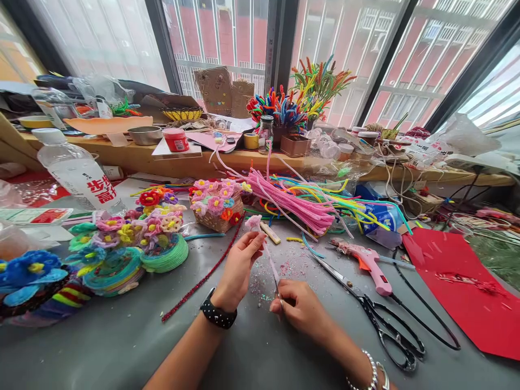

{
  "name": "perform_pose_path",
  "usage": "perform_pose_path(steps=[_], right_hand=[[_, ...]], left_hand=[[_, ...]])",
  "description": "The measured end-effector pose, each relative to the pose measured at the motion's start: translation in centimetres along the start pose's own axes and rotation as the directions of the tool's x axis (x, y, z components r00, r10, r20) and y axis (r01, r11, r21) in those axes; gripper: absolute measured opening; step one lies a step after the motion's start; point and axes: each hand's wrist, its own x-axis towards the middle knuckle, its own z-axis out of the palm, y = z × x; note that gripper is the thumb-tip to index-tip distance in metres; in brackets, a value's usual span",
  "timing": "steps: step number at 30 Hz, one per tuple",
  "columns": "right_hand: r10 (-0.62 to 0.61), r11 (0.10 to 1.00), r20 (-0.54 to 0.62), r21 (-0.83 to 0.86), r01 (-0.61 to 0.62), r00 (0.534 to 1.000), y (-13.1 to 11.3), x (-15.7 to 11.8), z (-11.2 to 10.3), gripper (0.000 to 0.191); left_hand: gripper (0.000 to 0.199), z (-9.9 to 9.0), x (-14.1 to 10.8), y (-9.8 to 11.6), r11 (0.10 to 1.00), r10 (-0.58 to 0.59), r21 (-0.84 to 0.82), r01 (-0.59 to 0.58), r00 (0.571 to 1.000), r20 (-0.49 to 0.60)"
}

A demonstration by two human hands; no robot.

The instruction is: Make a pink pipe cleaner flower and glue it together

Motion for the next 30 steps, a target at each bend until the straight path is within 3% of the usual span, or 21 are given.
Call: perform_pose_path(steps=[8,16,20,24,30], right_hand=[[-0.033,0.999,0.047,0.004,0.033,0.998,0.0,-0.3,-0.7,0.064],[-0.026,0.999,0.097,-0.022,0.028,0.995,0.0,-0.8,-0.9,0.064],[-0.038,0.999,0.066,-0.001,0.038,0.997,-0.2,-0.8,-1.0,0.068],[-0.03,0.991,-0.037,0.127,0.035,0.999,-0.2,-0.4,-1.3,0.062],[0.15,0.889,-0.096,0.448,-0.091,0.984,-0.7,-0.2,-1.6,0.027]], left_hand=[[0.018,0.6,-0.3,0.2,0.998,0.065,0.027,-0.064,0.997,-0.035],[0.018,0.4,-0.1,0.0,0.989,-0.067,-0.134,0.066,0.998,0.001],[0.018,0.1,0.2,0.1,0.981,-0.054,-0.187,0.043,0.997,-0.055],[0.016,0.3,-0.1,0.3,0.994,-0.011,-0.105,0.007,0.999,-0.039],[0.014,1.0,-0.8,0.4,0.996,-0.028,0.088,0.021,0.996,0.084]])
